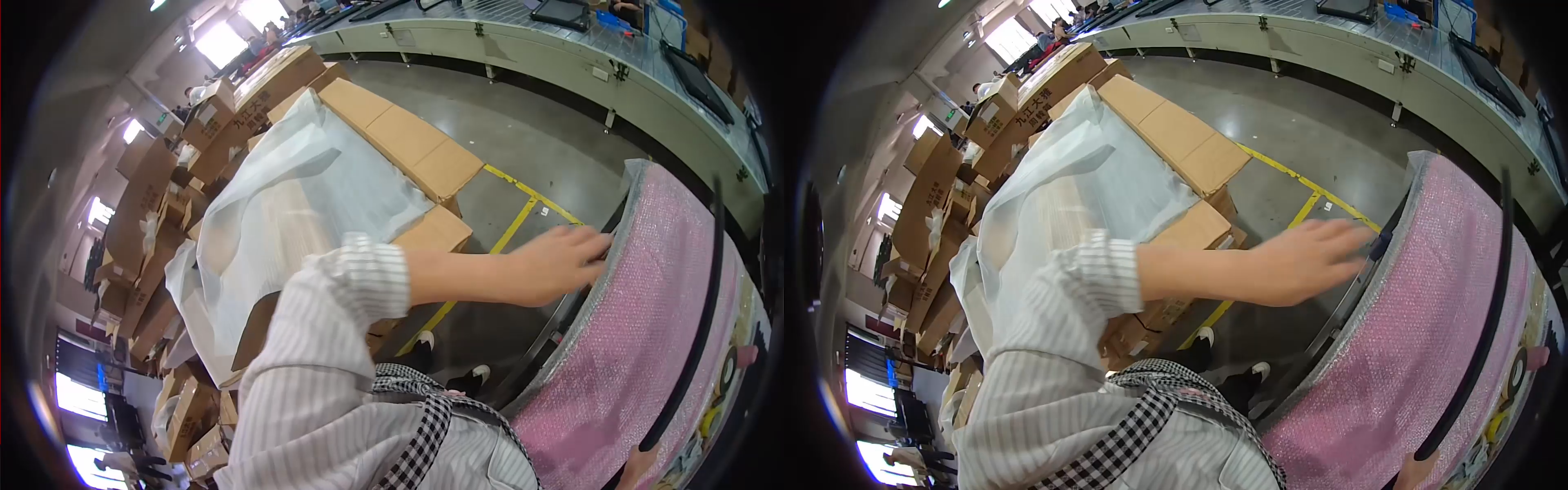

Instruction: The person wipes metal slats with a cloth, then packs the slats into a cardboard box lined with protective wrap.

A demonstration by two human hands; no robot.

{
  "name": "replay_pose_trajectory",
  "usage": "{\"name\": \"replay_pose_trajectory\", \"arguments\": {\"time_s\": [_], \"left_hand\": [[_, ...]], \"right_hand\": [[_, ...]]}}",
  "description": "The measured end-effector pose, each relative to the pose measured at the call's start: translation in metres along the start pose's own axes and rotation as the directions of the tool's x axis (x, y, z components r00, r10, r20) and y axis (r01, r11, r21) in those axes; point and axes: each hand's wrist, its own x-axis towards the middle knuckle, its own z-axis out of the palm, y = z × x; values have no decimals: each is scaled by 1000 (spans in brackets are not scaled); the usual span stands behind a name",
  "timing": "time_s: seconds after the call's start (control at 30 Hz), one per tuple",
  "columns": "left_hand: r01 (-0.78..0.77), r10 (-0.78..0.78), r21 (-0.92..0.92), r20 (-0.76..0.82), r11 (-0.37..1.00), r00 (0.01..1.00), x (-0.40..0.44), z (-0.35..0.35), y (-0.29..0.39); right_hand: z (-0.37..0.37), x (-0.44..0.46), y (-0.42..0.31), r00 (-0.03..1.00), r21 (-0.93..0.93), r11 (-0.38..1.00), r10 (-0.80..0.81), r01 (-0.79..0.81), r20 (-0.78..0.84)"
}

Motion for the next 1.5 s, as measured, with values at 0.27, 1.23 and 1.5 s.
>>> {"name": "replay_pose_trajectory", "arguments": {"time_s": [0.27,1.23,1.5], "left_hand": [[-301,352,591,31,748,935,61,-61,-50],[880,-835,254,-293,401,465,-171,-119,-242],[963,-913,266,-402,-43,70,-83,-84,-305]], "right_hand": [[-12,-38,-156,761,227,755,-644,616,76],[125,45,-856,-648,315,-605,-760,731,47],[168,198,-968,-576,435,-585,-799,684,-169]]}}
